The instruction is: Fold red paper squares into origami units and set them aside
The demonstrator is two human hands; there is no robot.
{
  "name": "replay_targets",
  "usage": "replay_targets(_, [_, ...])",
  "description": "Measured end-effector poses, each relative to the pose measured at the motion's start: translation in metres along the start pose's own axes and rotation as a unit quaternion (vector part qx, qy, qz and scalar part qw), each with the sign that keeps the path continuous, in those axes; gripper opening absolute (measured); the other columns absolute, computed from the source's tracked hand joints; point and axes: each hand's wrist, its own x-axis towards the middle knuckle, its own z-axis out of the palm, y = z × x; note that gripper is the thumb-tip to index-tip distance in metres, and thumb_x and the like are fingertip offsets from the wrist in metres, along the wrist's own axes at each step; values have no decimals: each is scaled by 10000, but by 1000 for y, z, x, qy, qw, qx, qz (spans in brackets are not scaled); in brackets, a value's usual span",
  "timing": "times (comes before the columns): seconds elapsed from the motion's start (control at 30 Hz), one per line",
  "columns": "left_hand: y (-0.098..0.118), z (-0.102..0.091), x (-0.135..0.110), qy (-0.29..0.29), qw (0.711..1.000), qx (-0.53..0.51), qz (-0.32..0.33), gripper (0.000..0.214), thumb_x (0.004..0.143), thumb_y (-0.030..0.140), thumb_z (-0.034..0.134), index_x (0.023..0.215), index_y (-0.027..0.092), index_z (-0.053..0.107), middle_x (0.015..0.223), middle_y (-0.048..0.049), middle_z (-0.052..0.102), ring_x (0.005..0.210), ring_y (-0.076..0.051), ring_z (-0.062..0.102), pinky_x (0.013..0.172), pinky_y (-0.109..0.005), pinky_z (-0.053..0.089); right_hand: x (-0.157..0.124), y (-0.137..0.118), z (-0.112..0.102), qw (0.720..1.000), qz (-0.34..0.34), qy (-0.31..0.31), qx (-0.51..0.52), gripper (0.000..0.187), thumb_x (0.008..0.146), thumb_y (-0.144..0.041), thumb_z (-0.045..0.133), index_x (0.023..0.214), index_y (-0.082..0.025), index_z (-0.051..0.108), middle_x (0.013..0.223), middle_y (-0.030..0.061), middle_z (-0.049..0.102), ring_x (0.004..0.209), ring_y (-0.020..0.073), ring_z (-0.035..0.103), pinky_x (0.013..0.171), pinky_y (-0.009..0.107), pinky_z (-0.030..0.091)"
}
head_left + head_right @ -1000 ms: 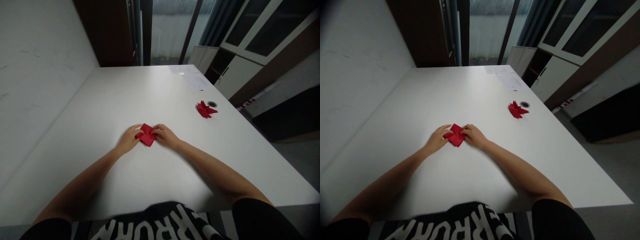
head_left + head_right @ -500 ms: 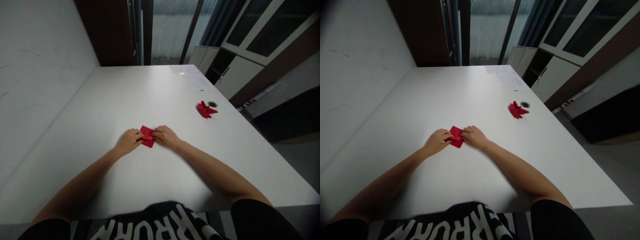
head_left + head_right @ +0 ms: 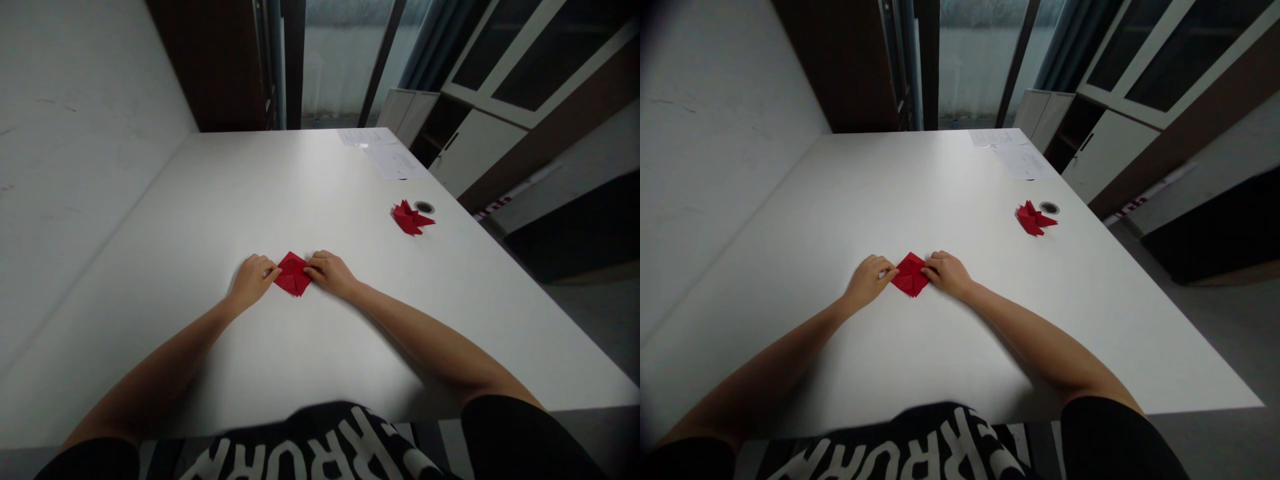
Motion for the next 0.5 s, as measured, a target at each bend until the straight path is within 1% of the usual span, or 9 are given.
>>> replay_targets(0.13, [-2,5,3,-4,999,20,-30,329,963,378,544,693,217,641,744,-50,634,738,-215,535,721,-356,368,1,-1,5,998,54,15,-5,192,998,-326,558,926,-193,677,857,53,648,836,178,555,752,286,386])
replay_targets(0.2, [-1,8,4,1,999,37,-38,344,958,391,553,669,217,622,730,-55,623,736,-222,536,716,-362,356,2,-3,6,997,74,25,-17,160,985,-338,579,1000,-202,660,880,48,658,823,177,557,737,285,379])
replay_targets(0.3, [2,10,4,12,997,74,-35,348,952,406,562,662,217,603,735,-66,617,760,-238,541,728,-378,349,3,-5,7,994,96,38,-36,225,965,-348,608,1143,-210,618,945,51,666,832,183,565,729,288,381])
replay_targets(0.37, [4,11,4,16,995,98,-26,360,958,410,552,657,217,592,740,-73,615,777,-247,543,743,-390,353,3,-5,8,994,92,36,-49,236,967,-344,602,1163,-214,613,975,60,661,857,192,568,742,294,388])
replay_targets(0.5, [7,11,5,20,994,107,-18,355,977,408,519,686,215,583,766,-71,620,800,-242,555,758,-390,372,3,-5,7,996,53,24,-68,173,986,-325,568,1087,-215,655,964,75,638,914,210,557,792,309,404])
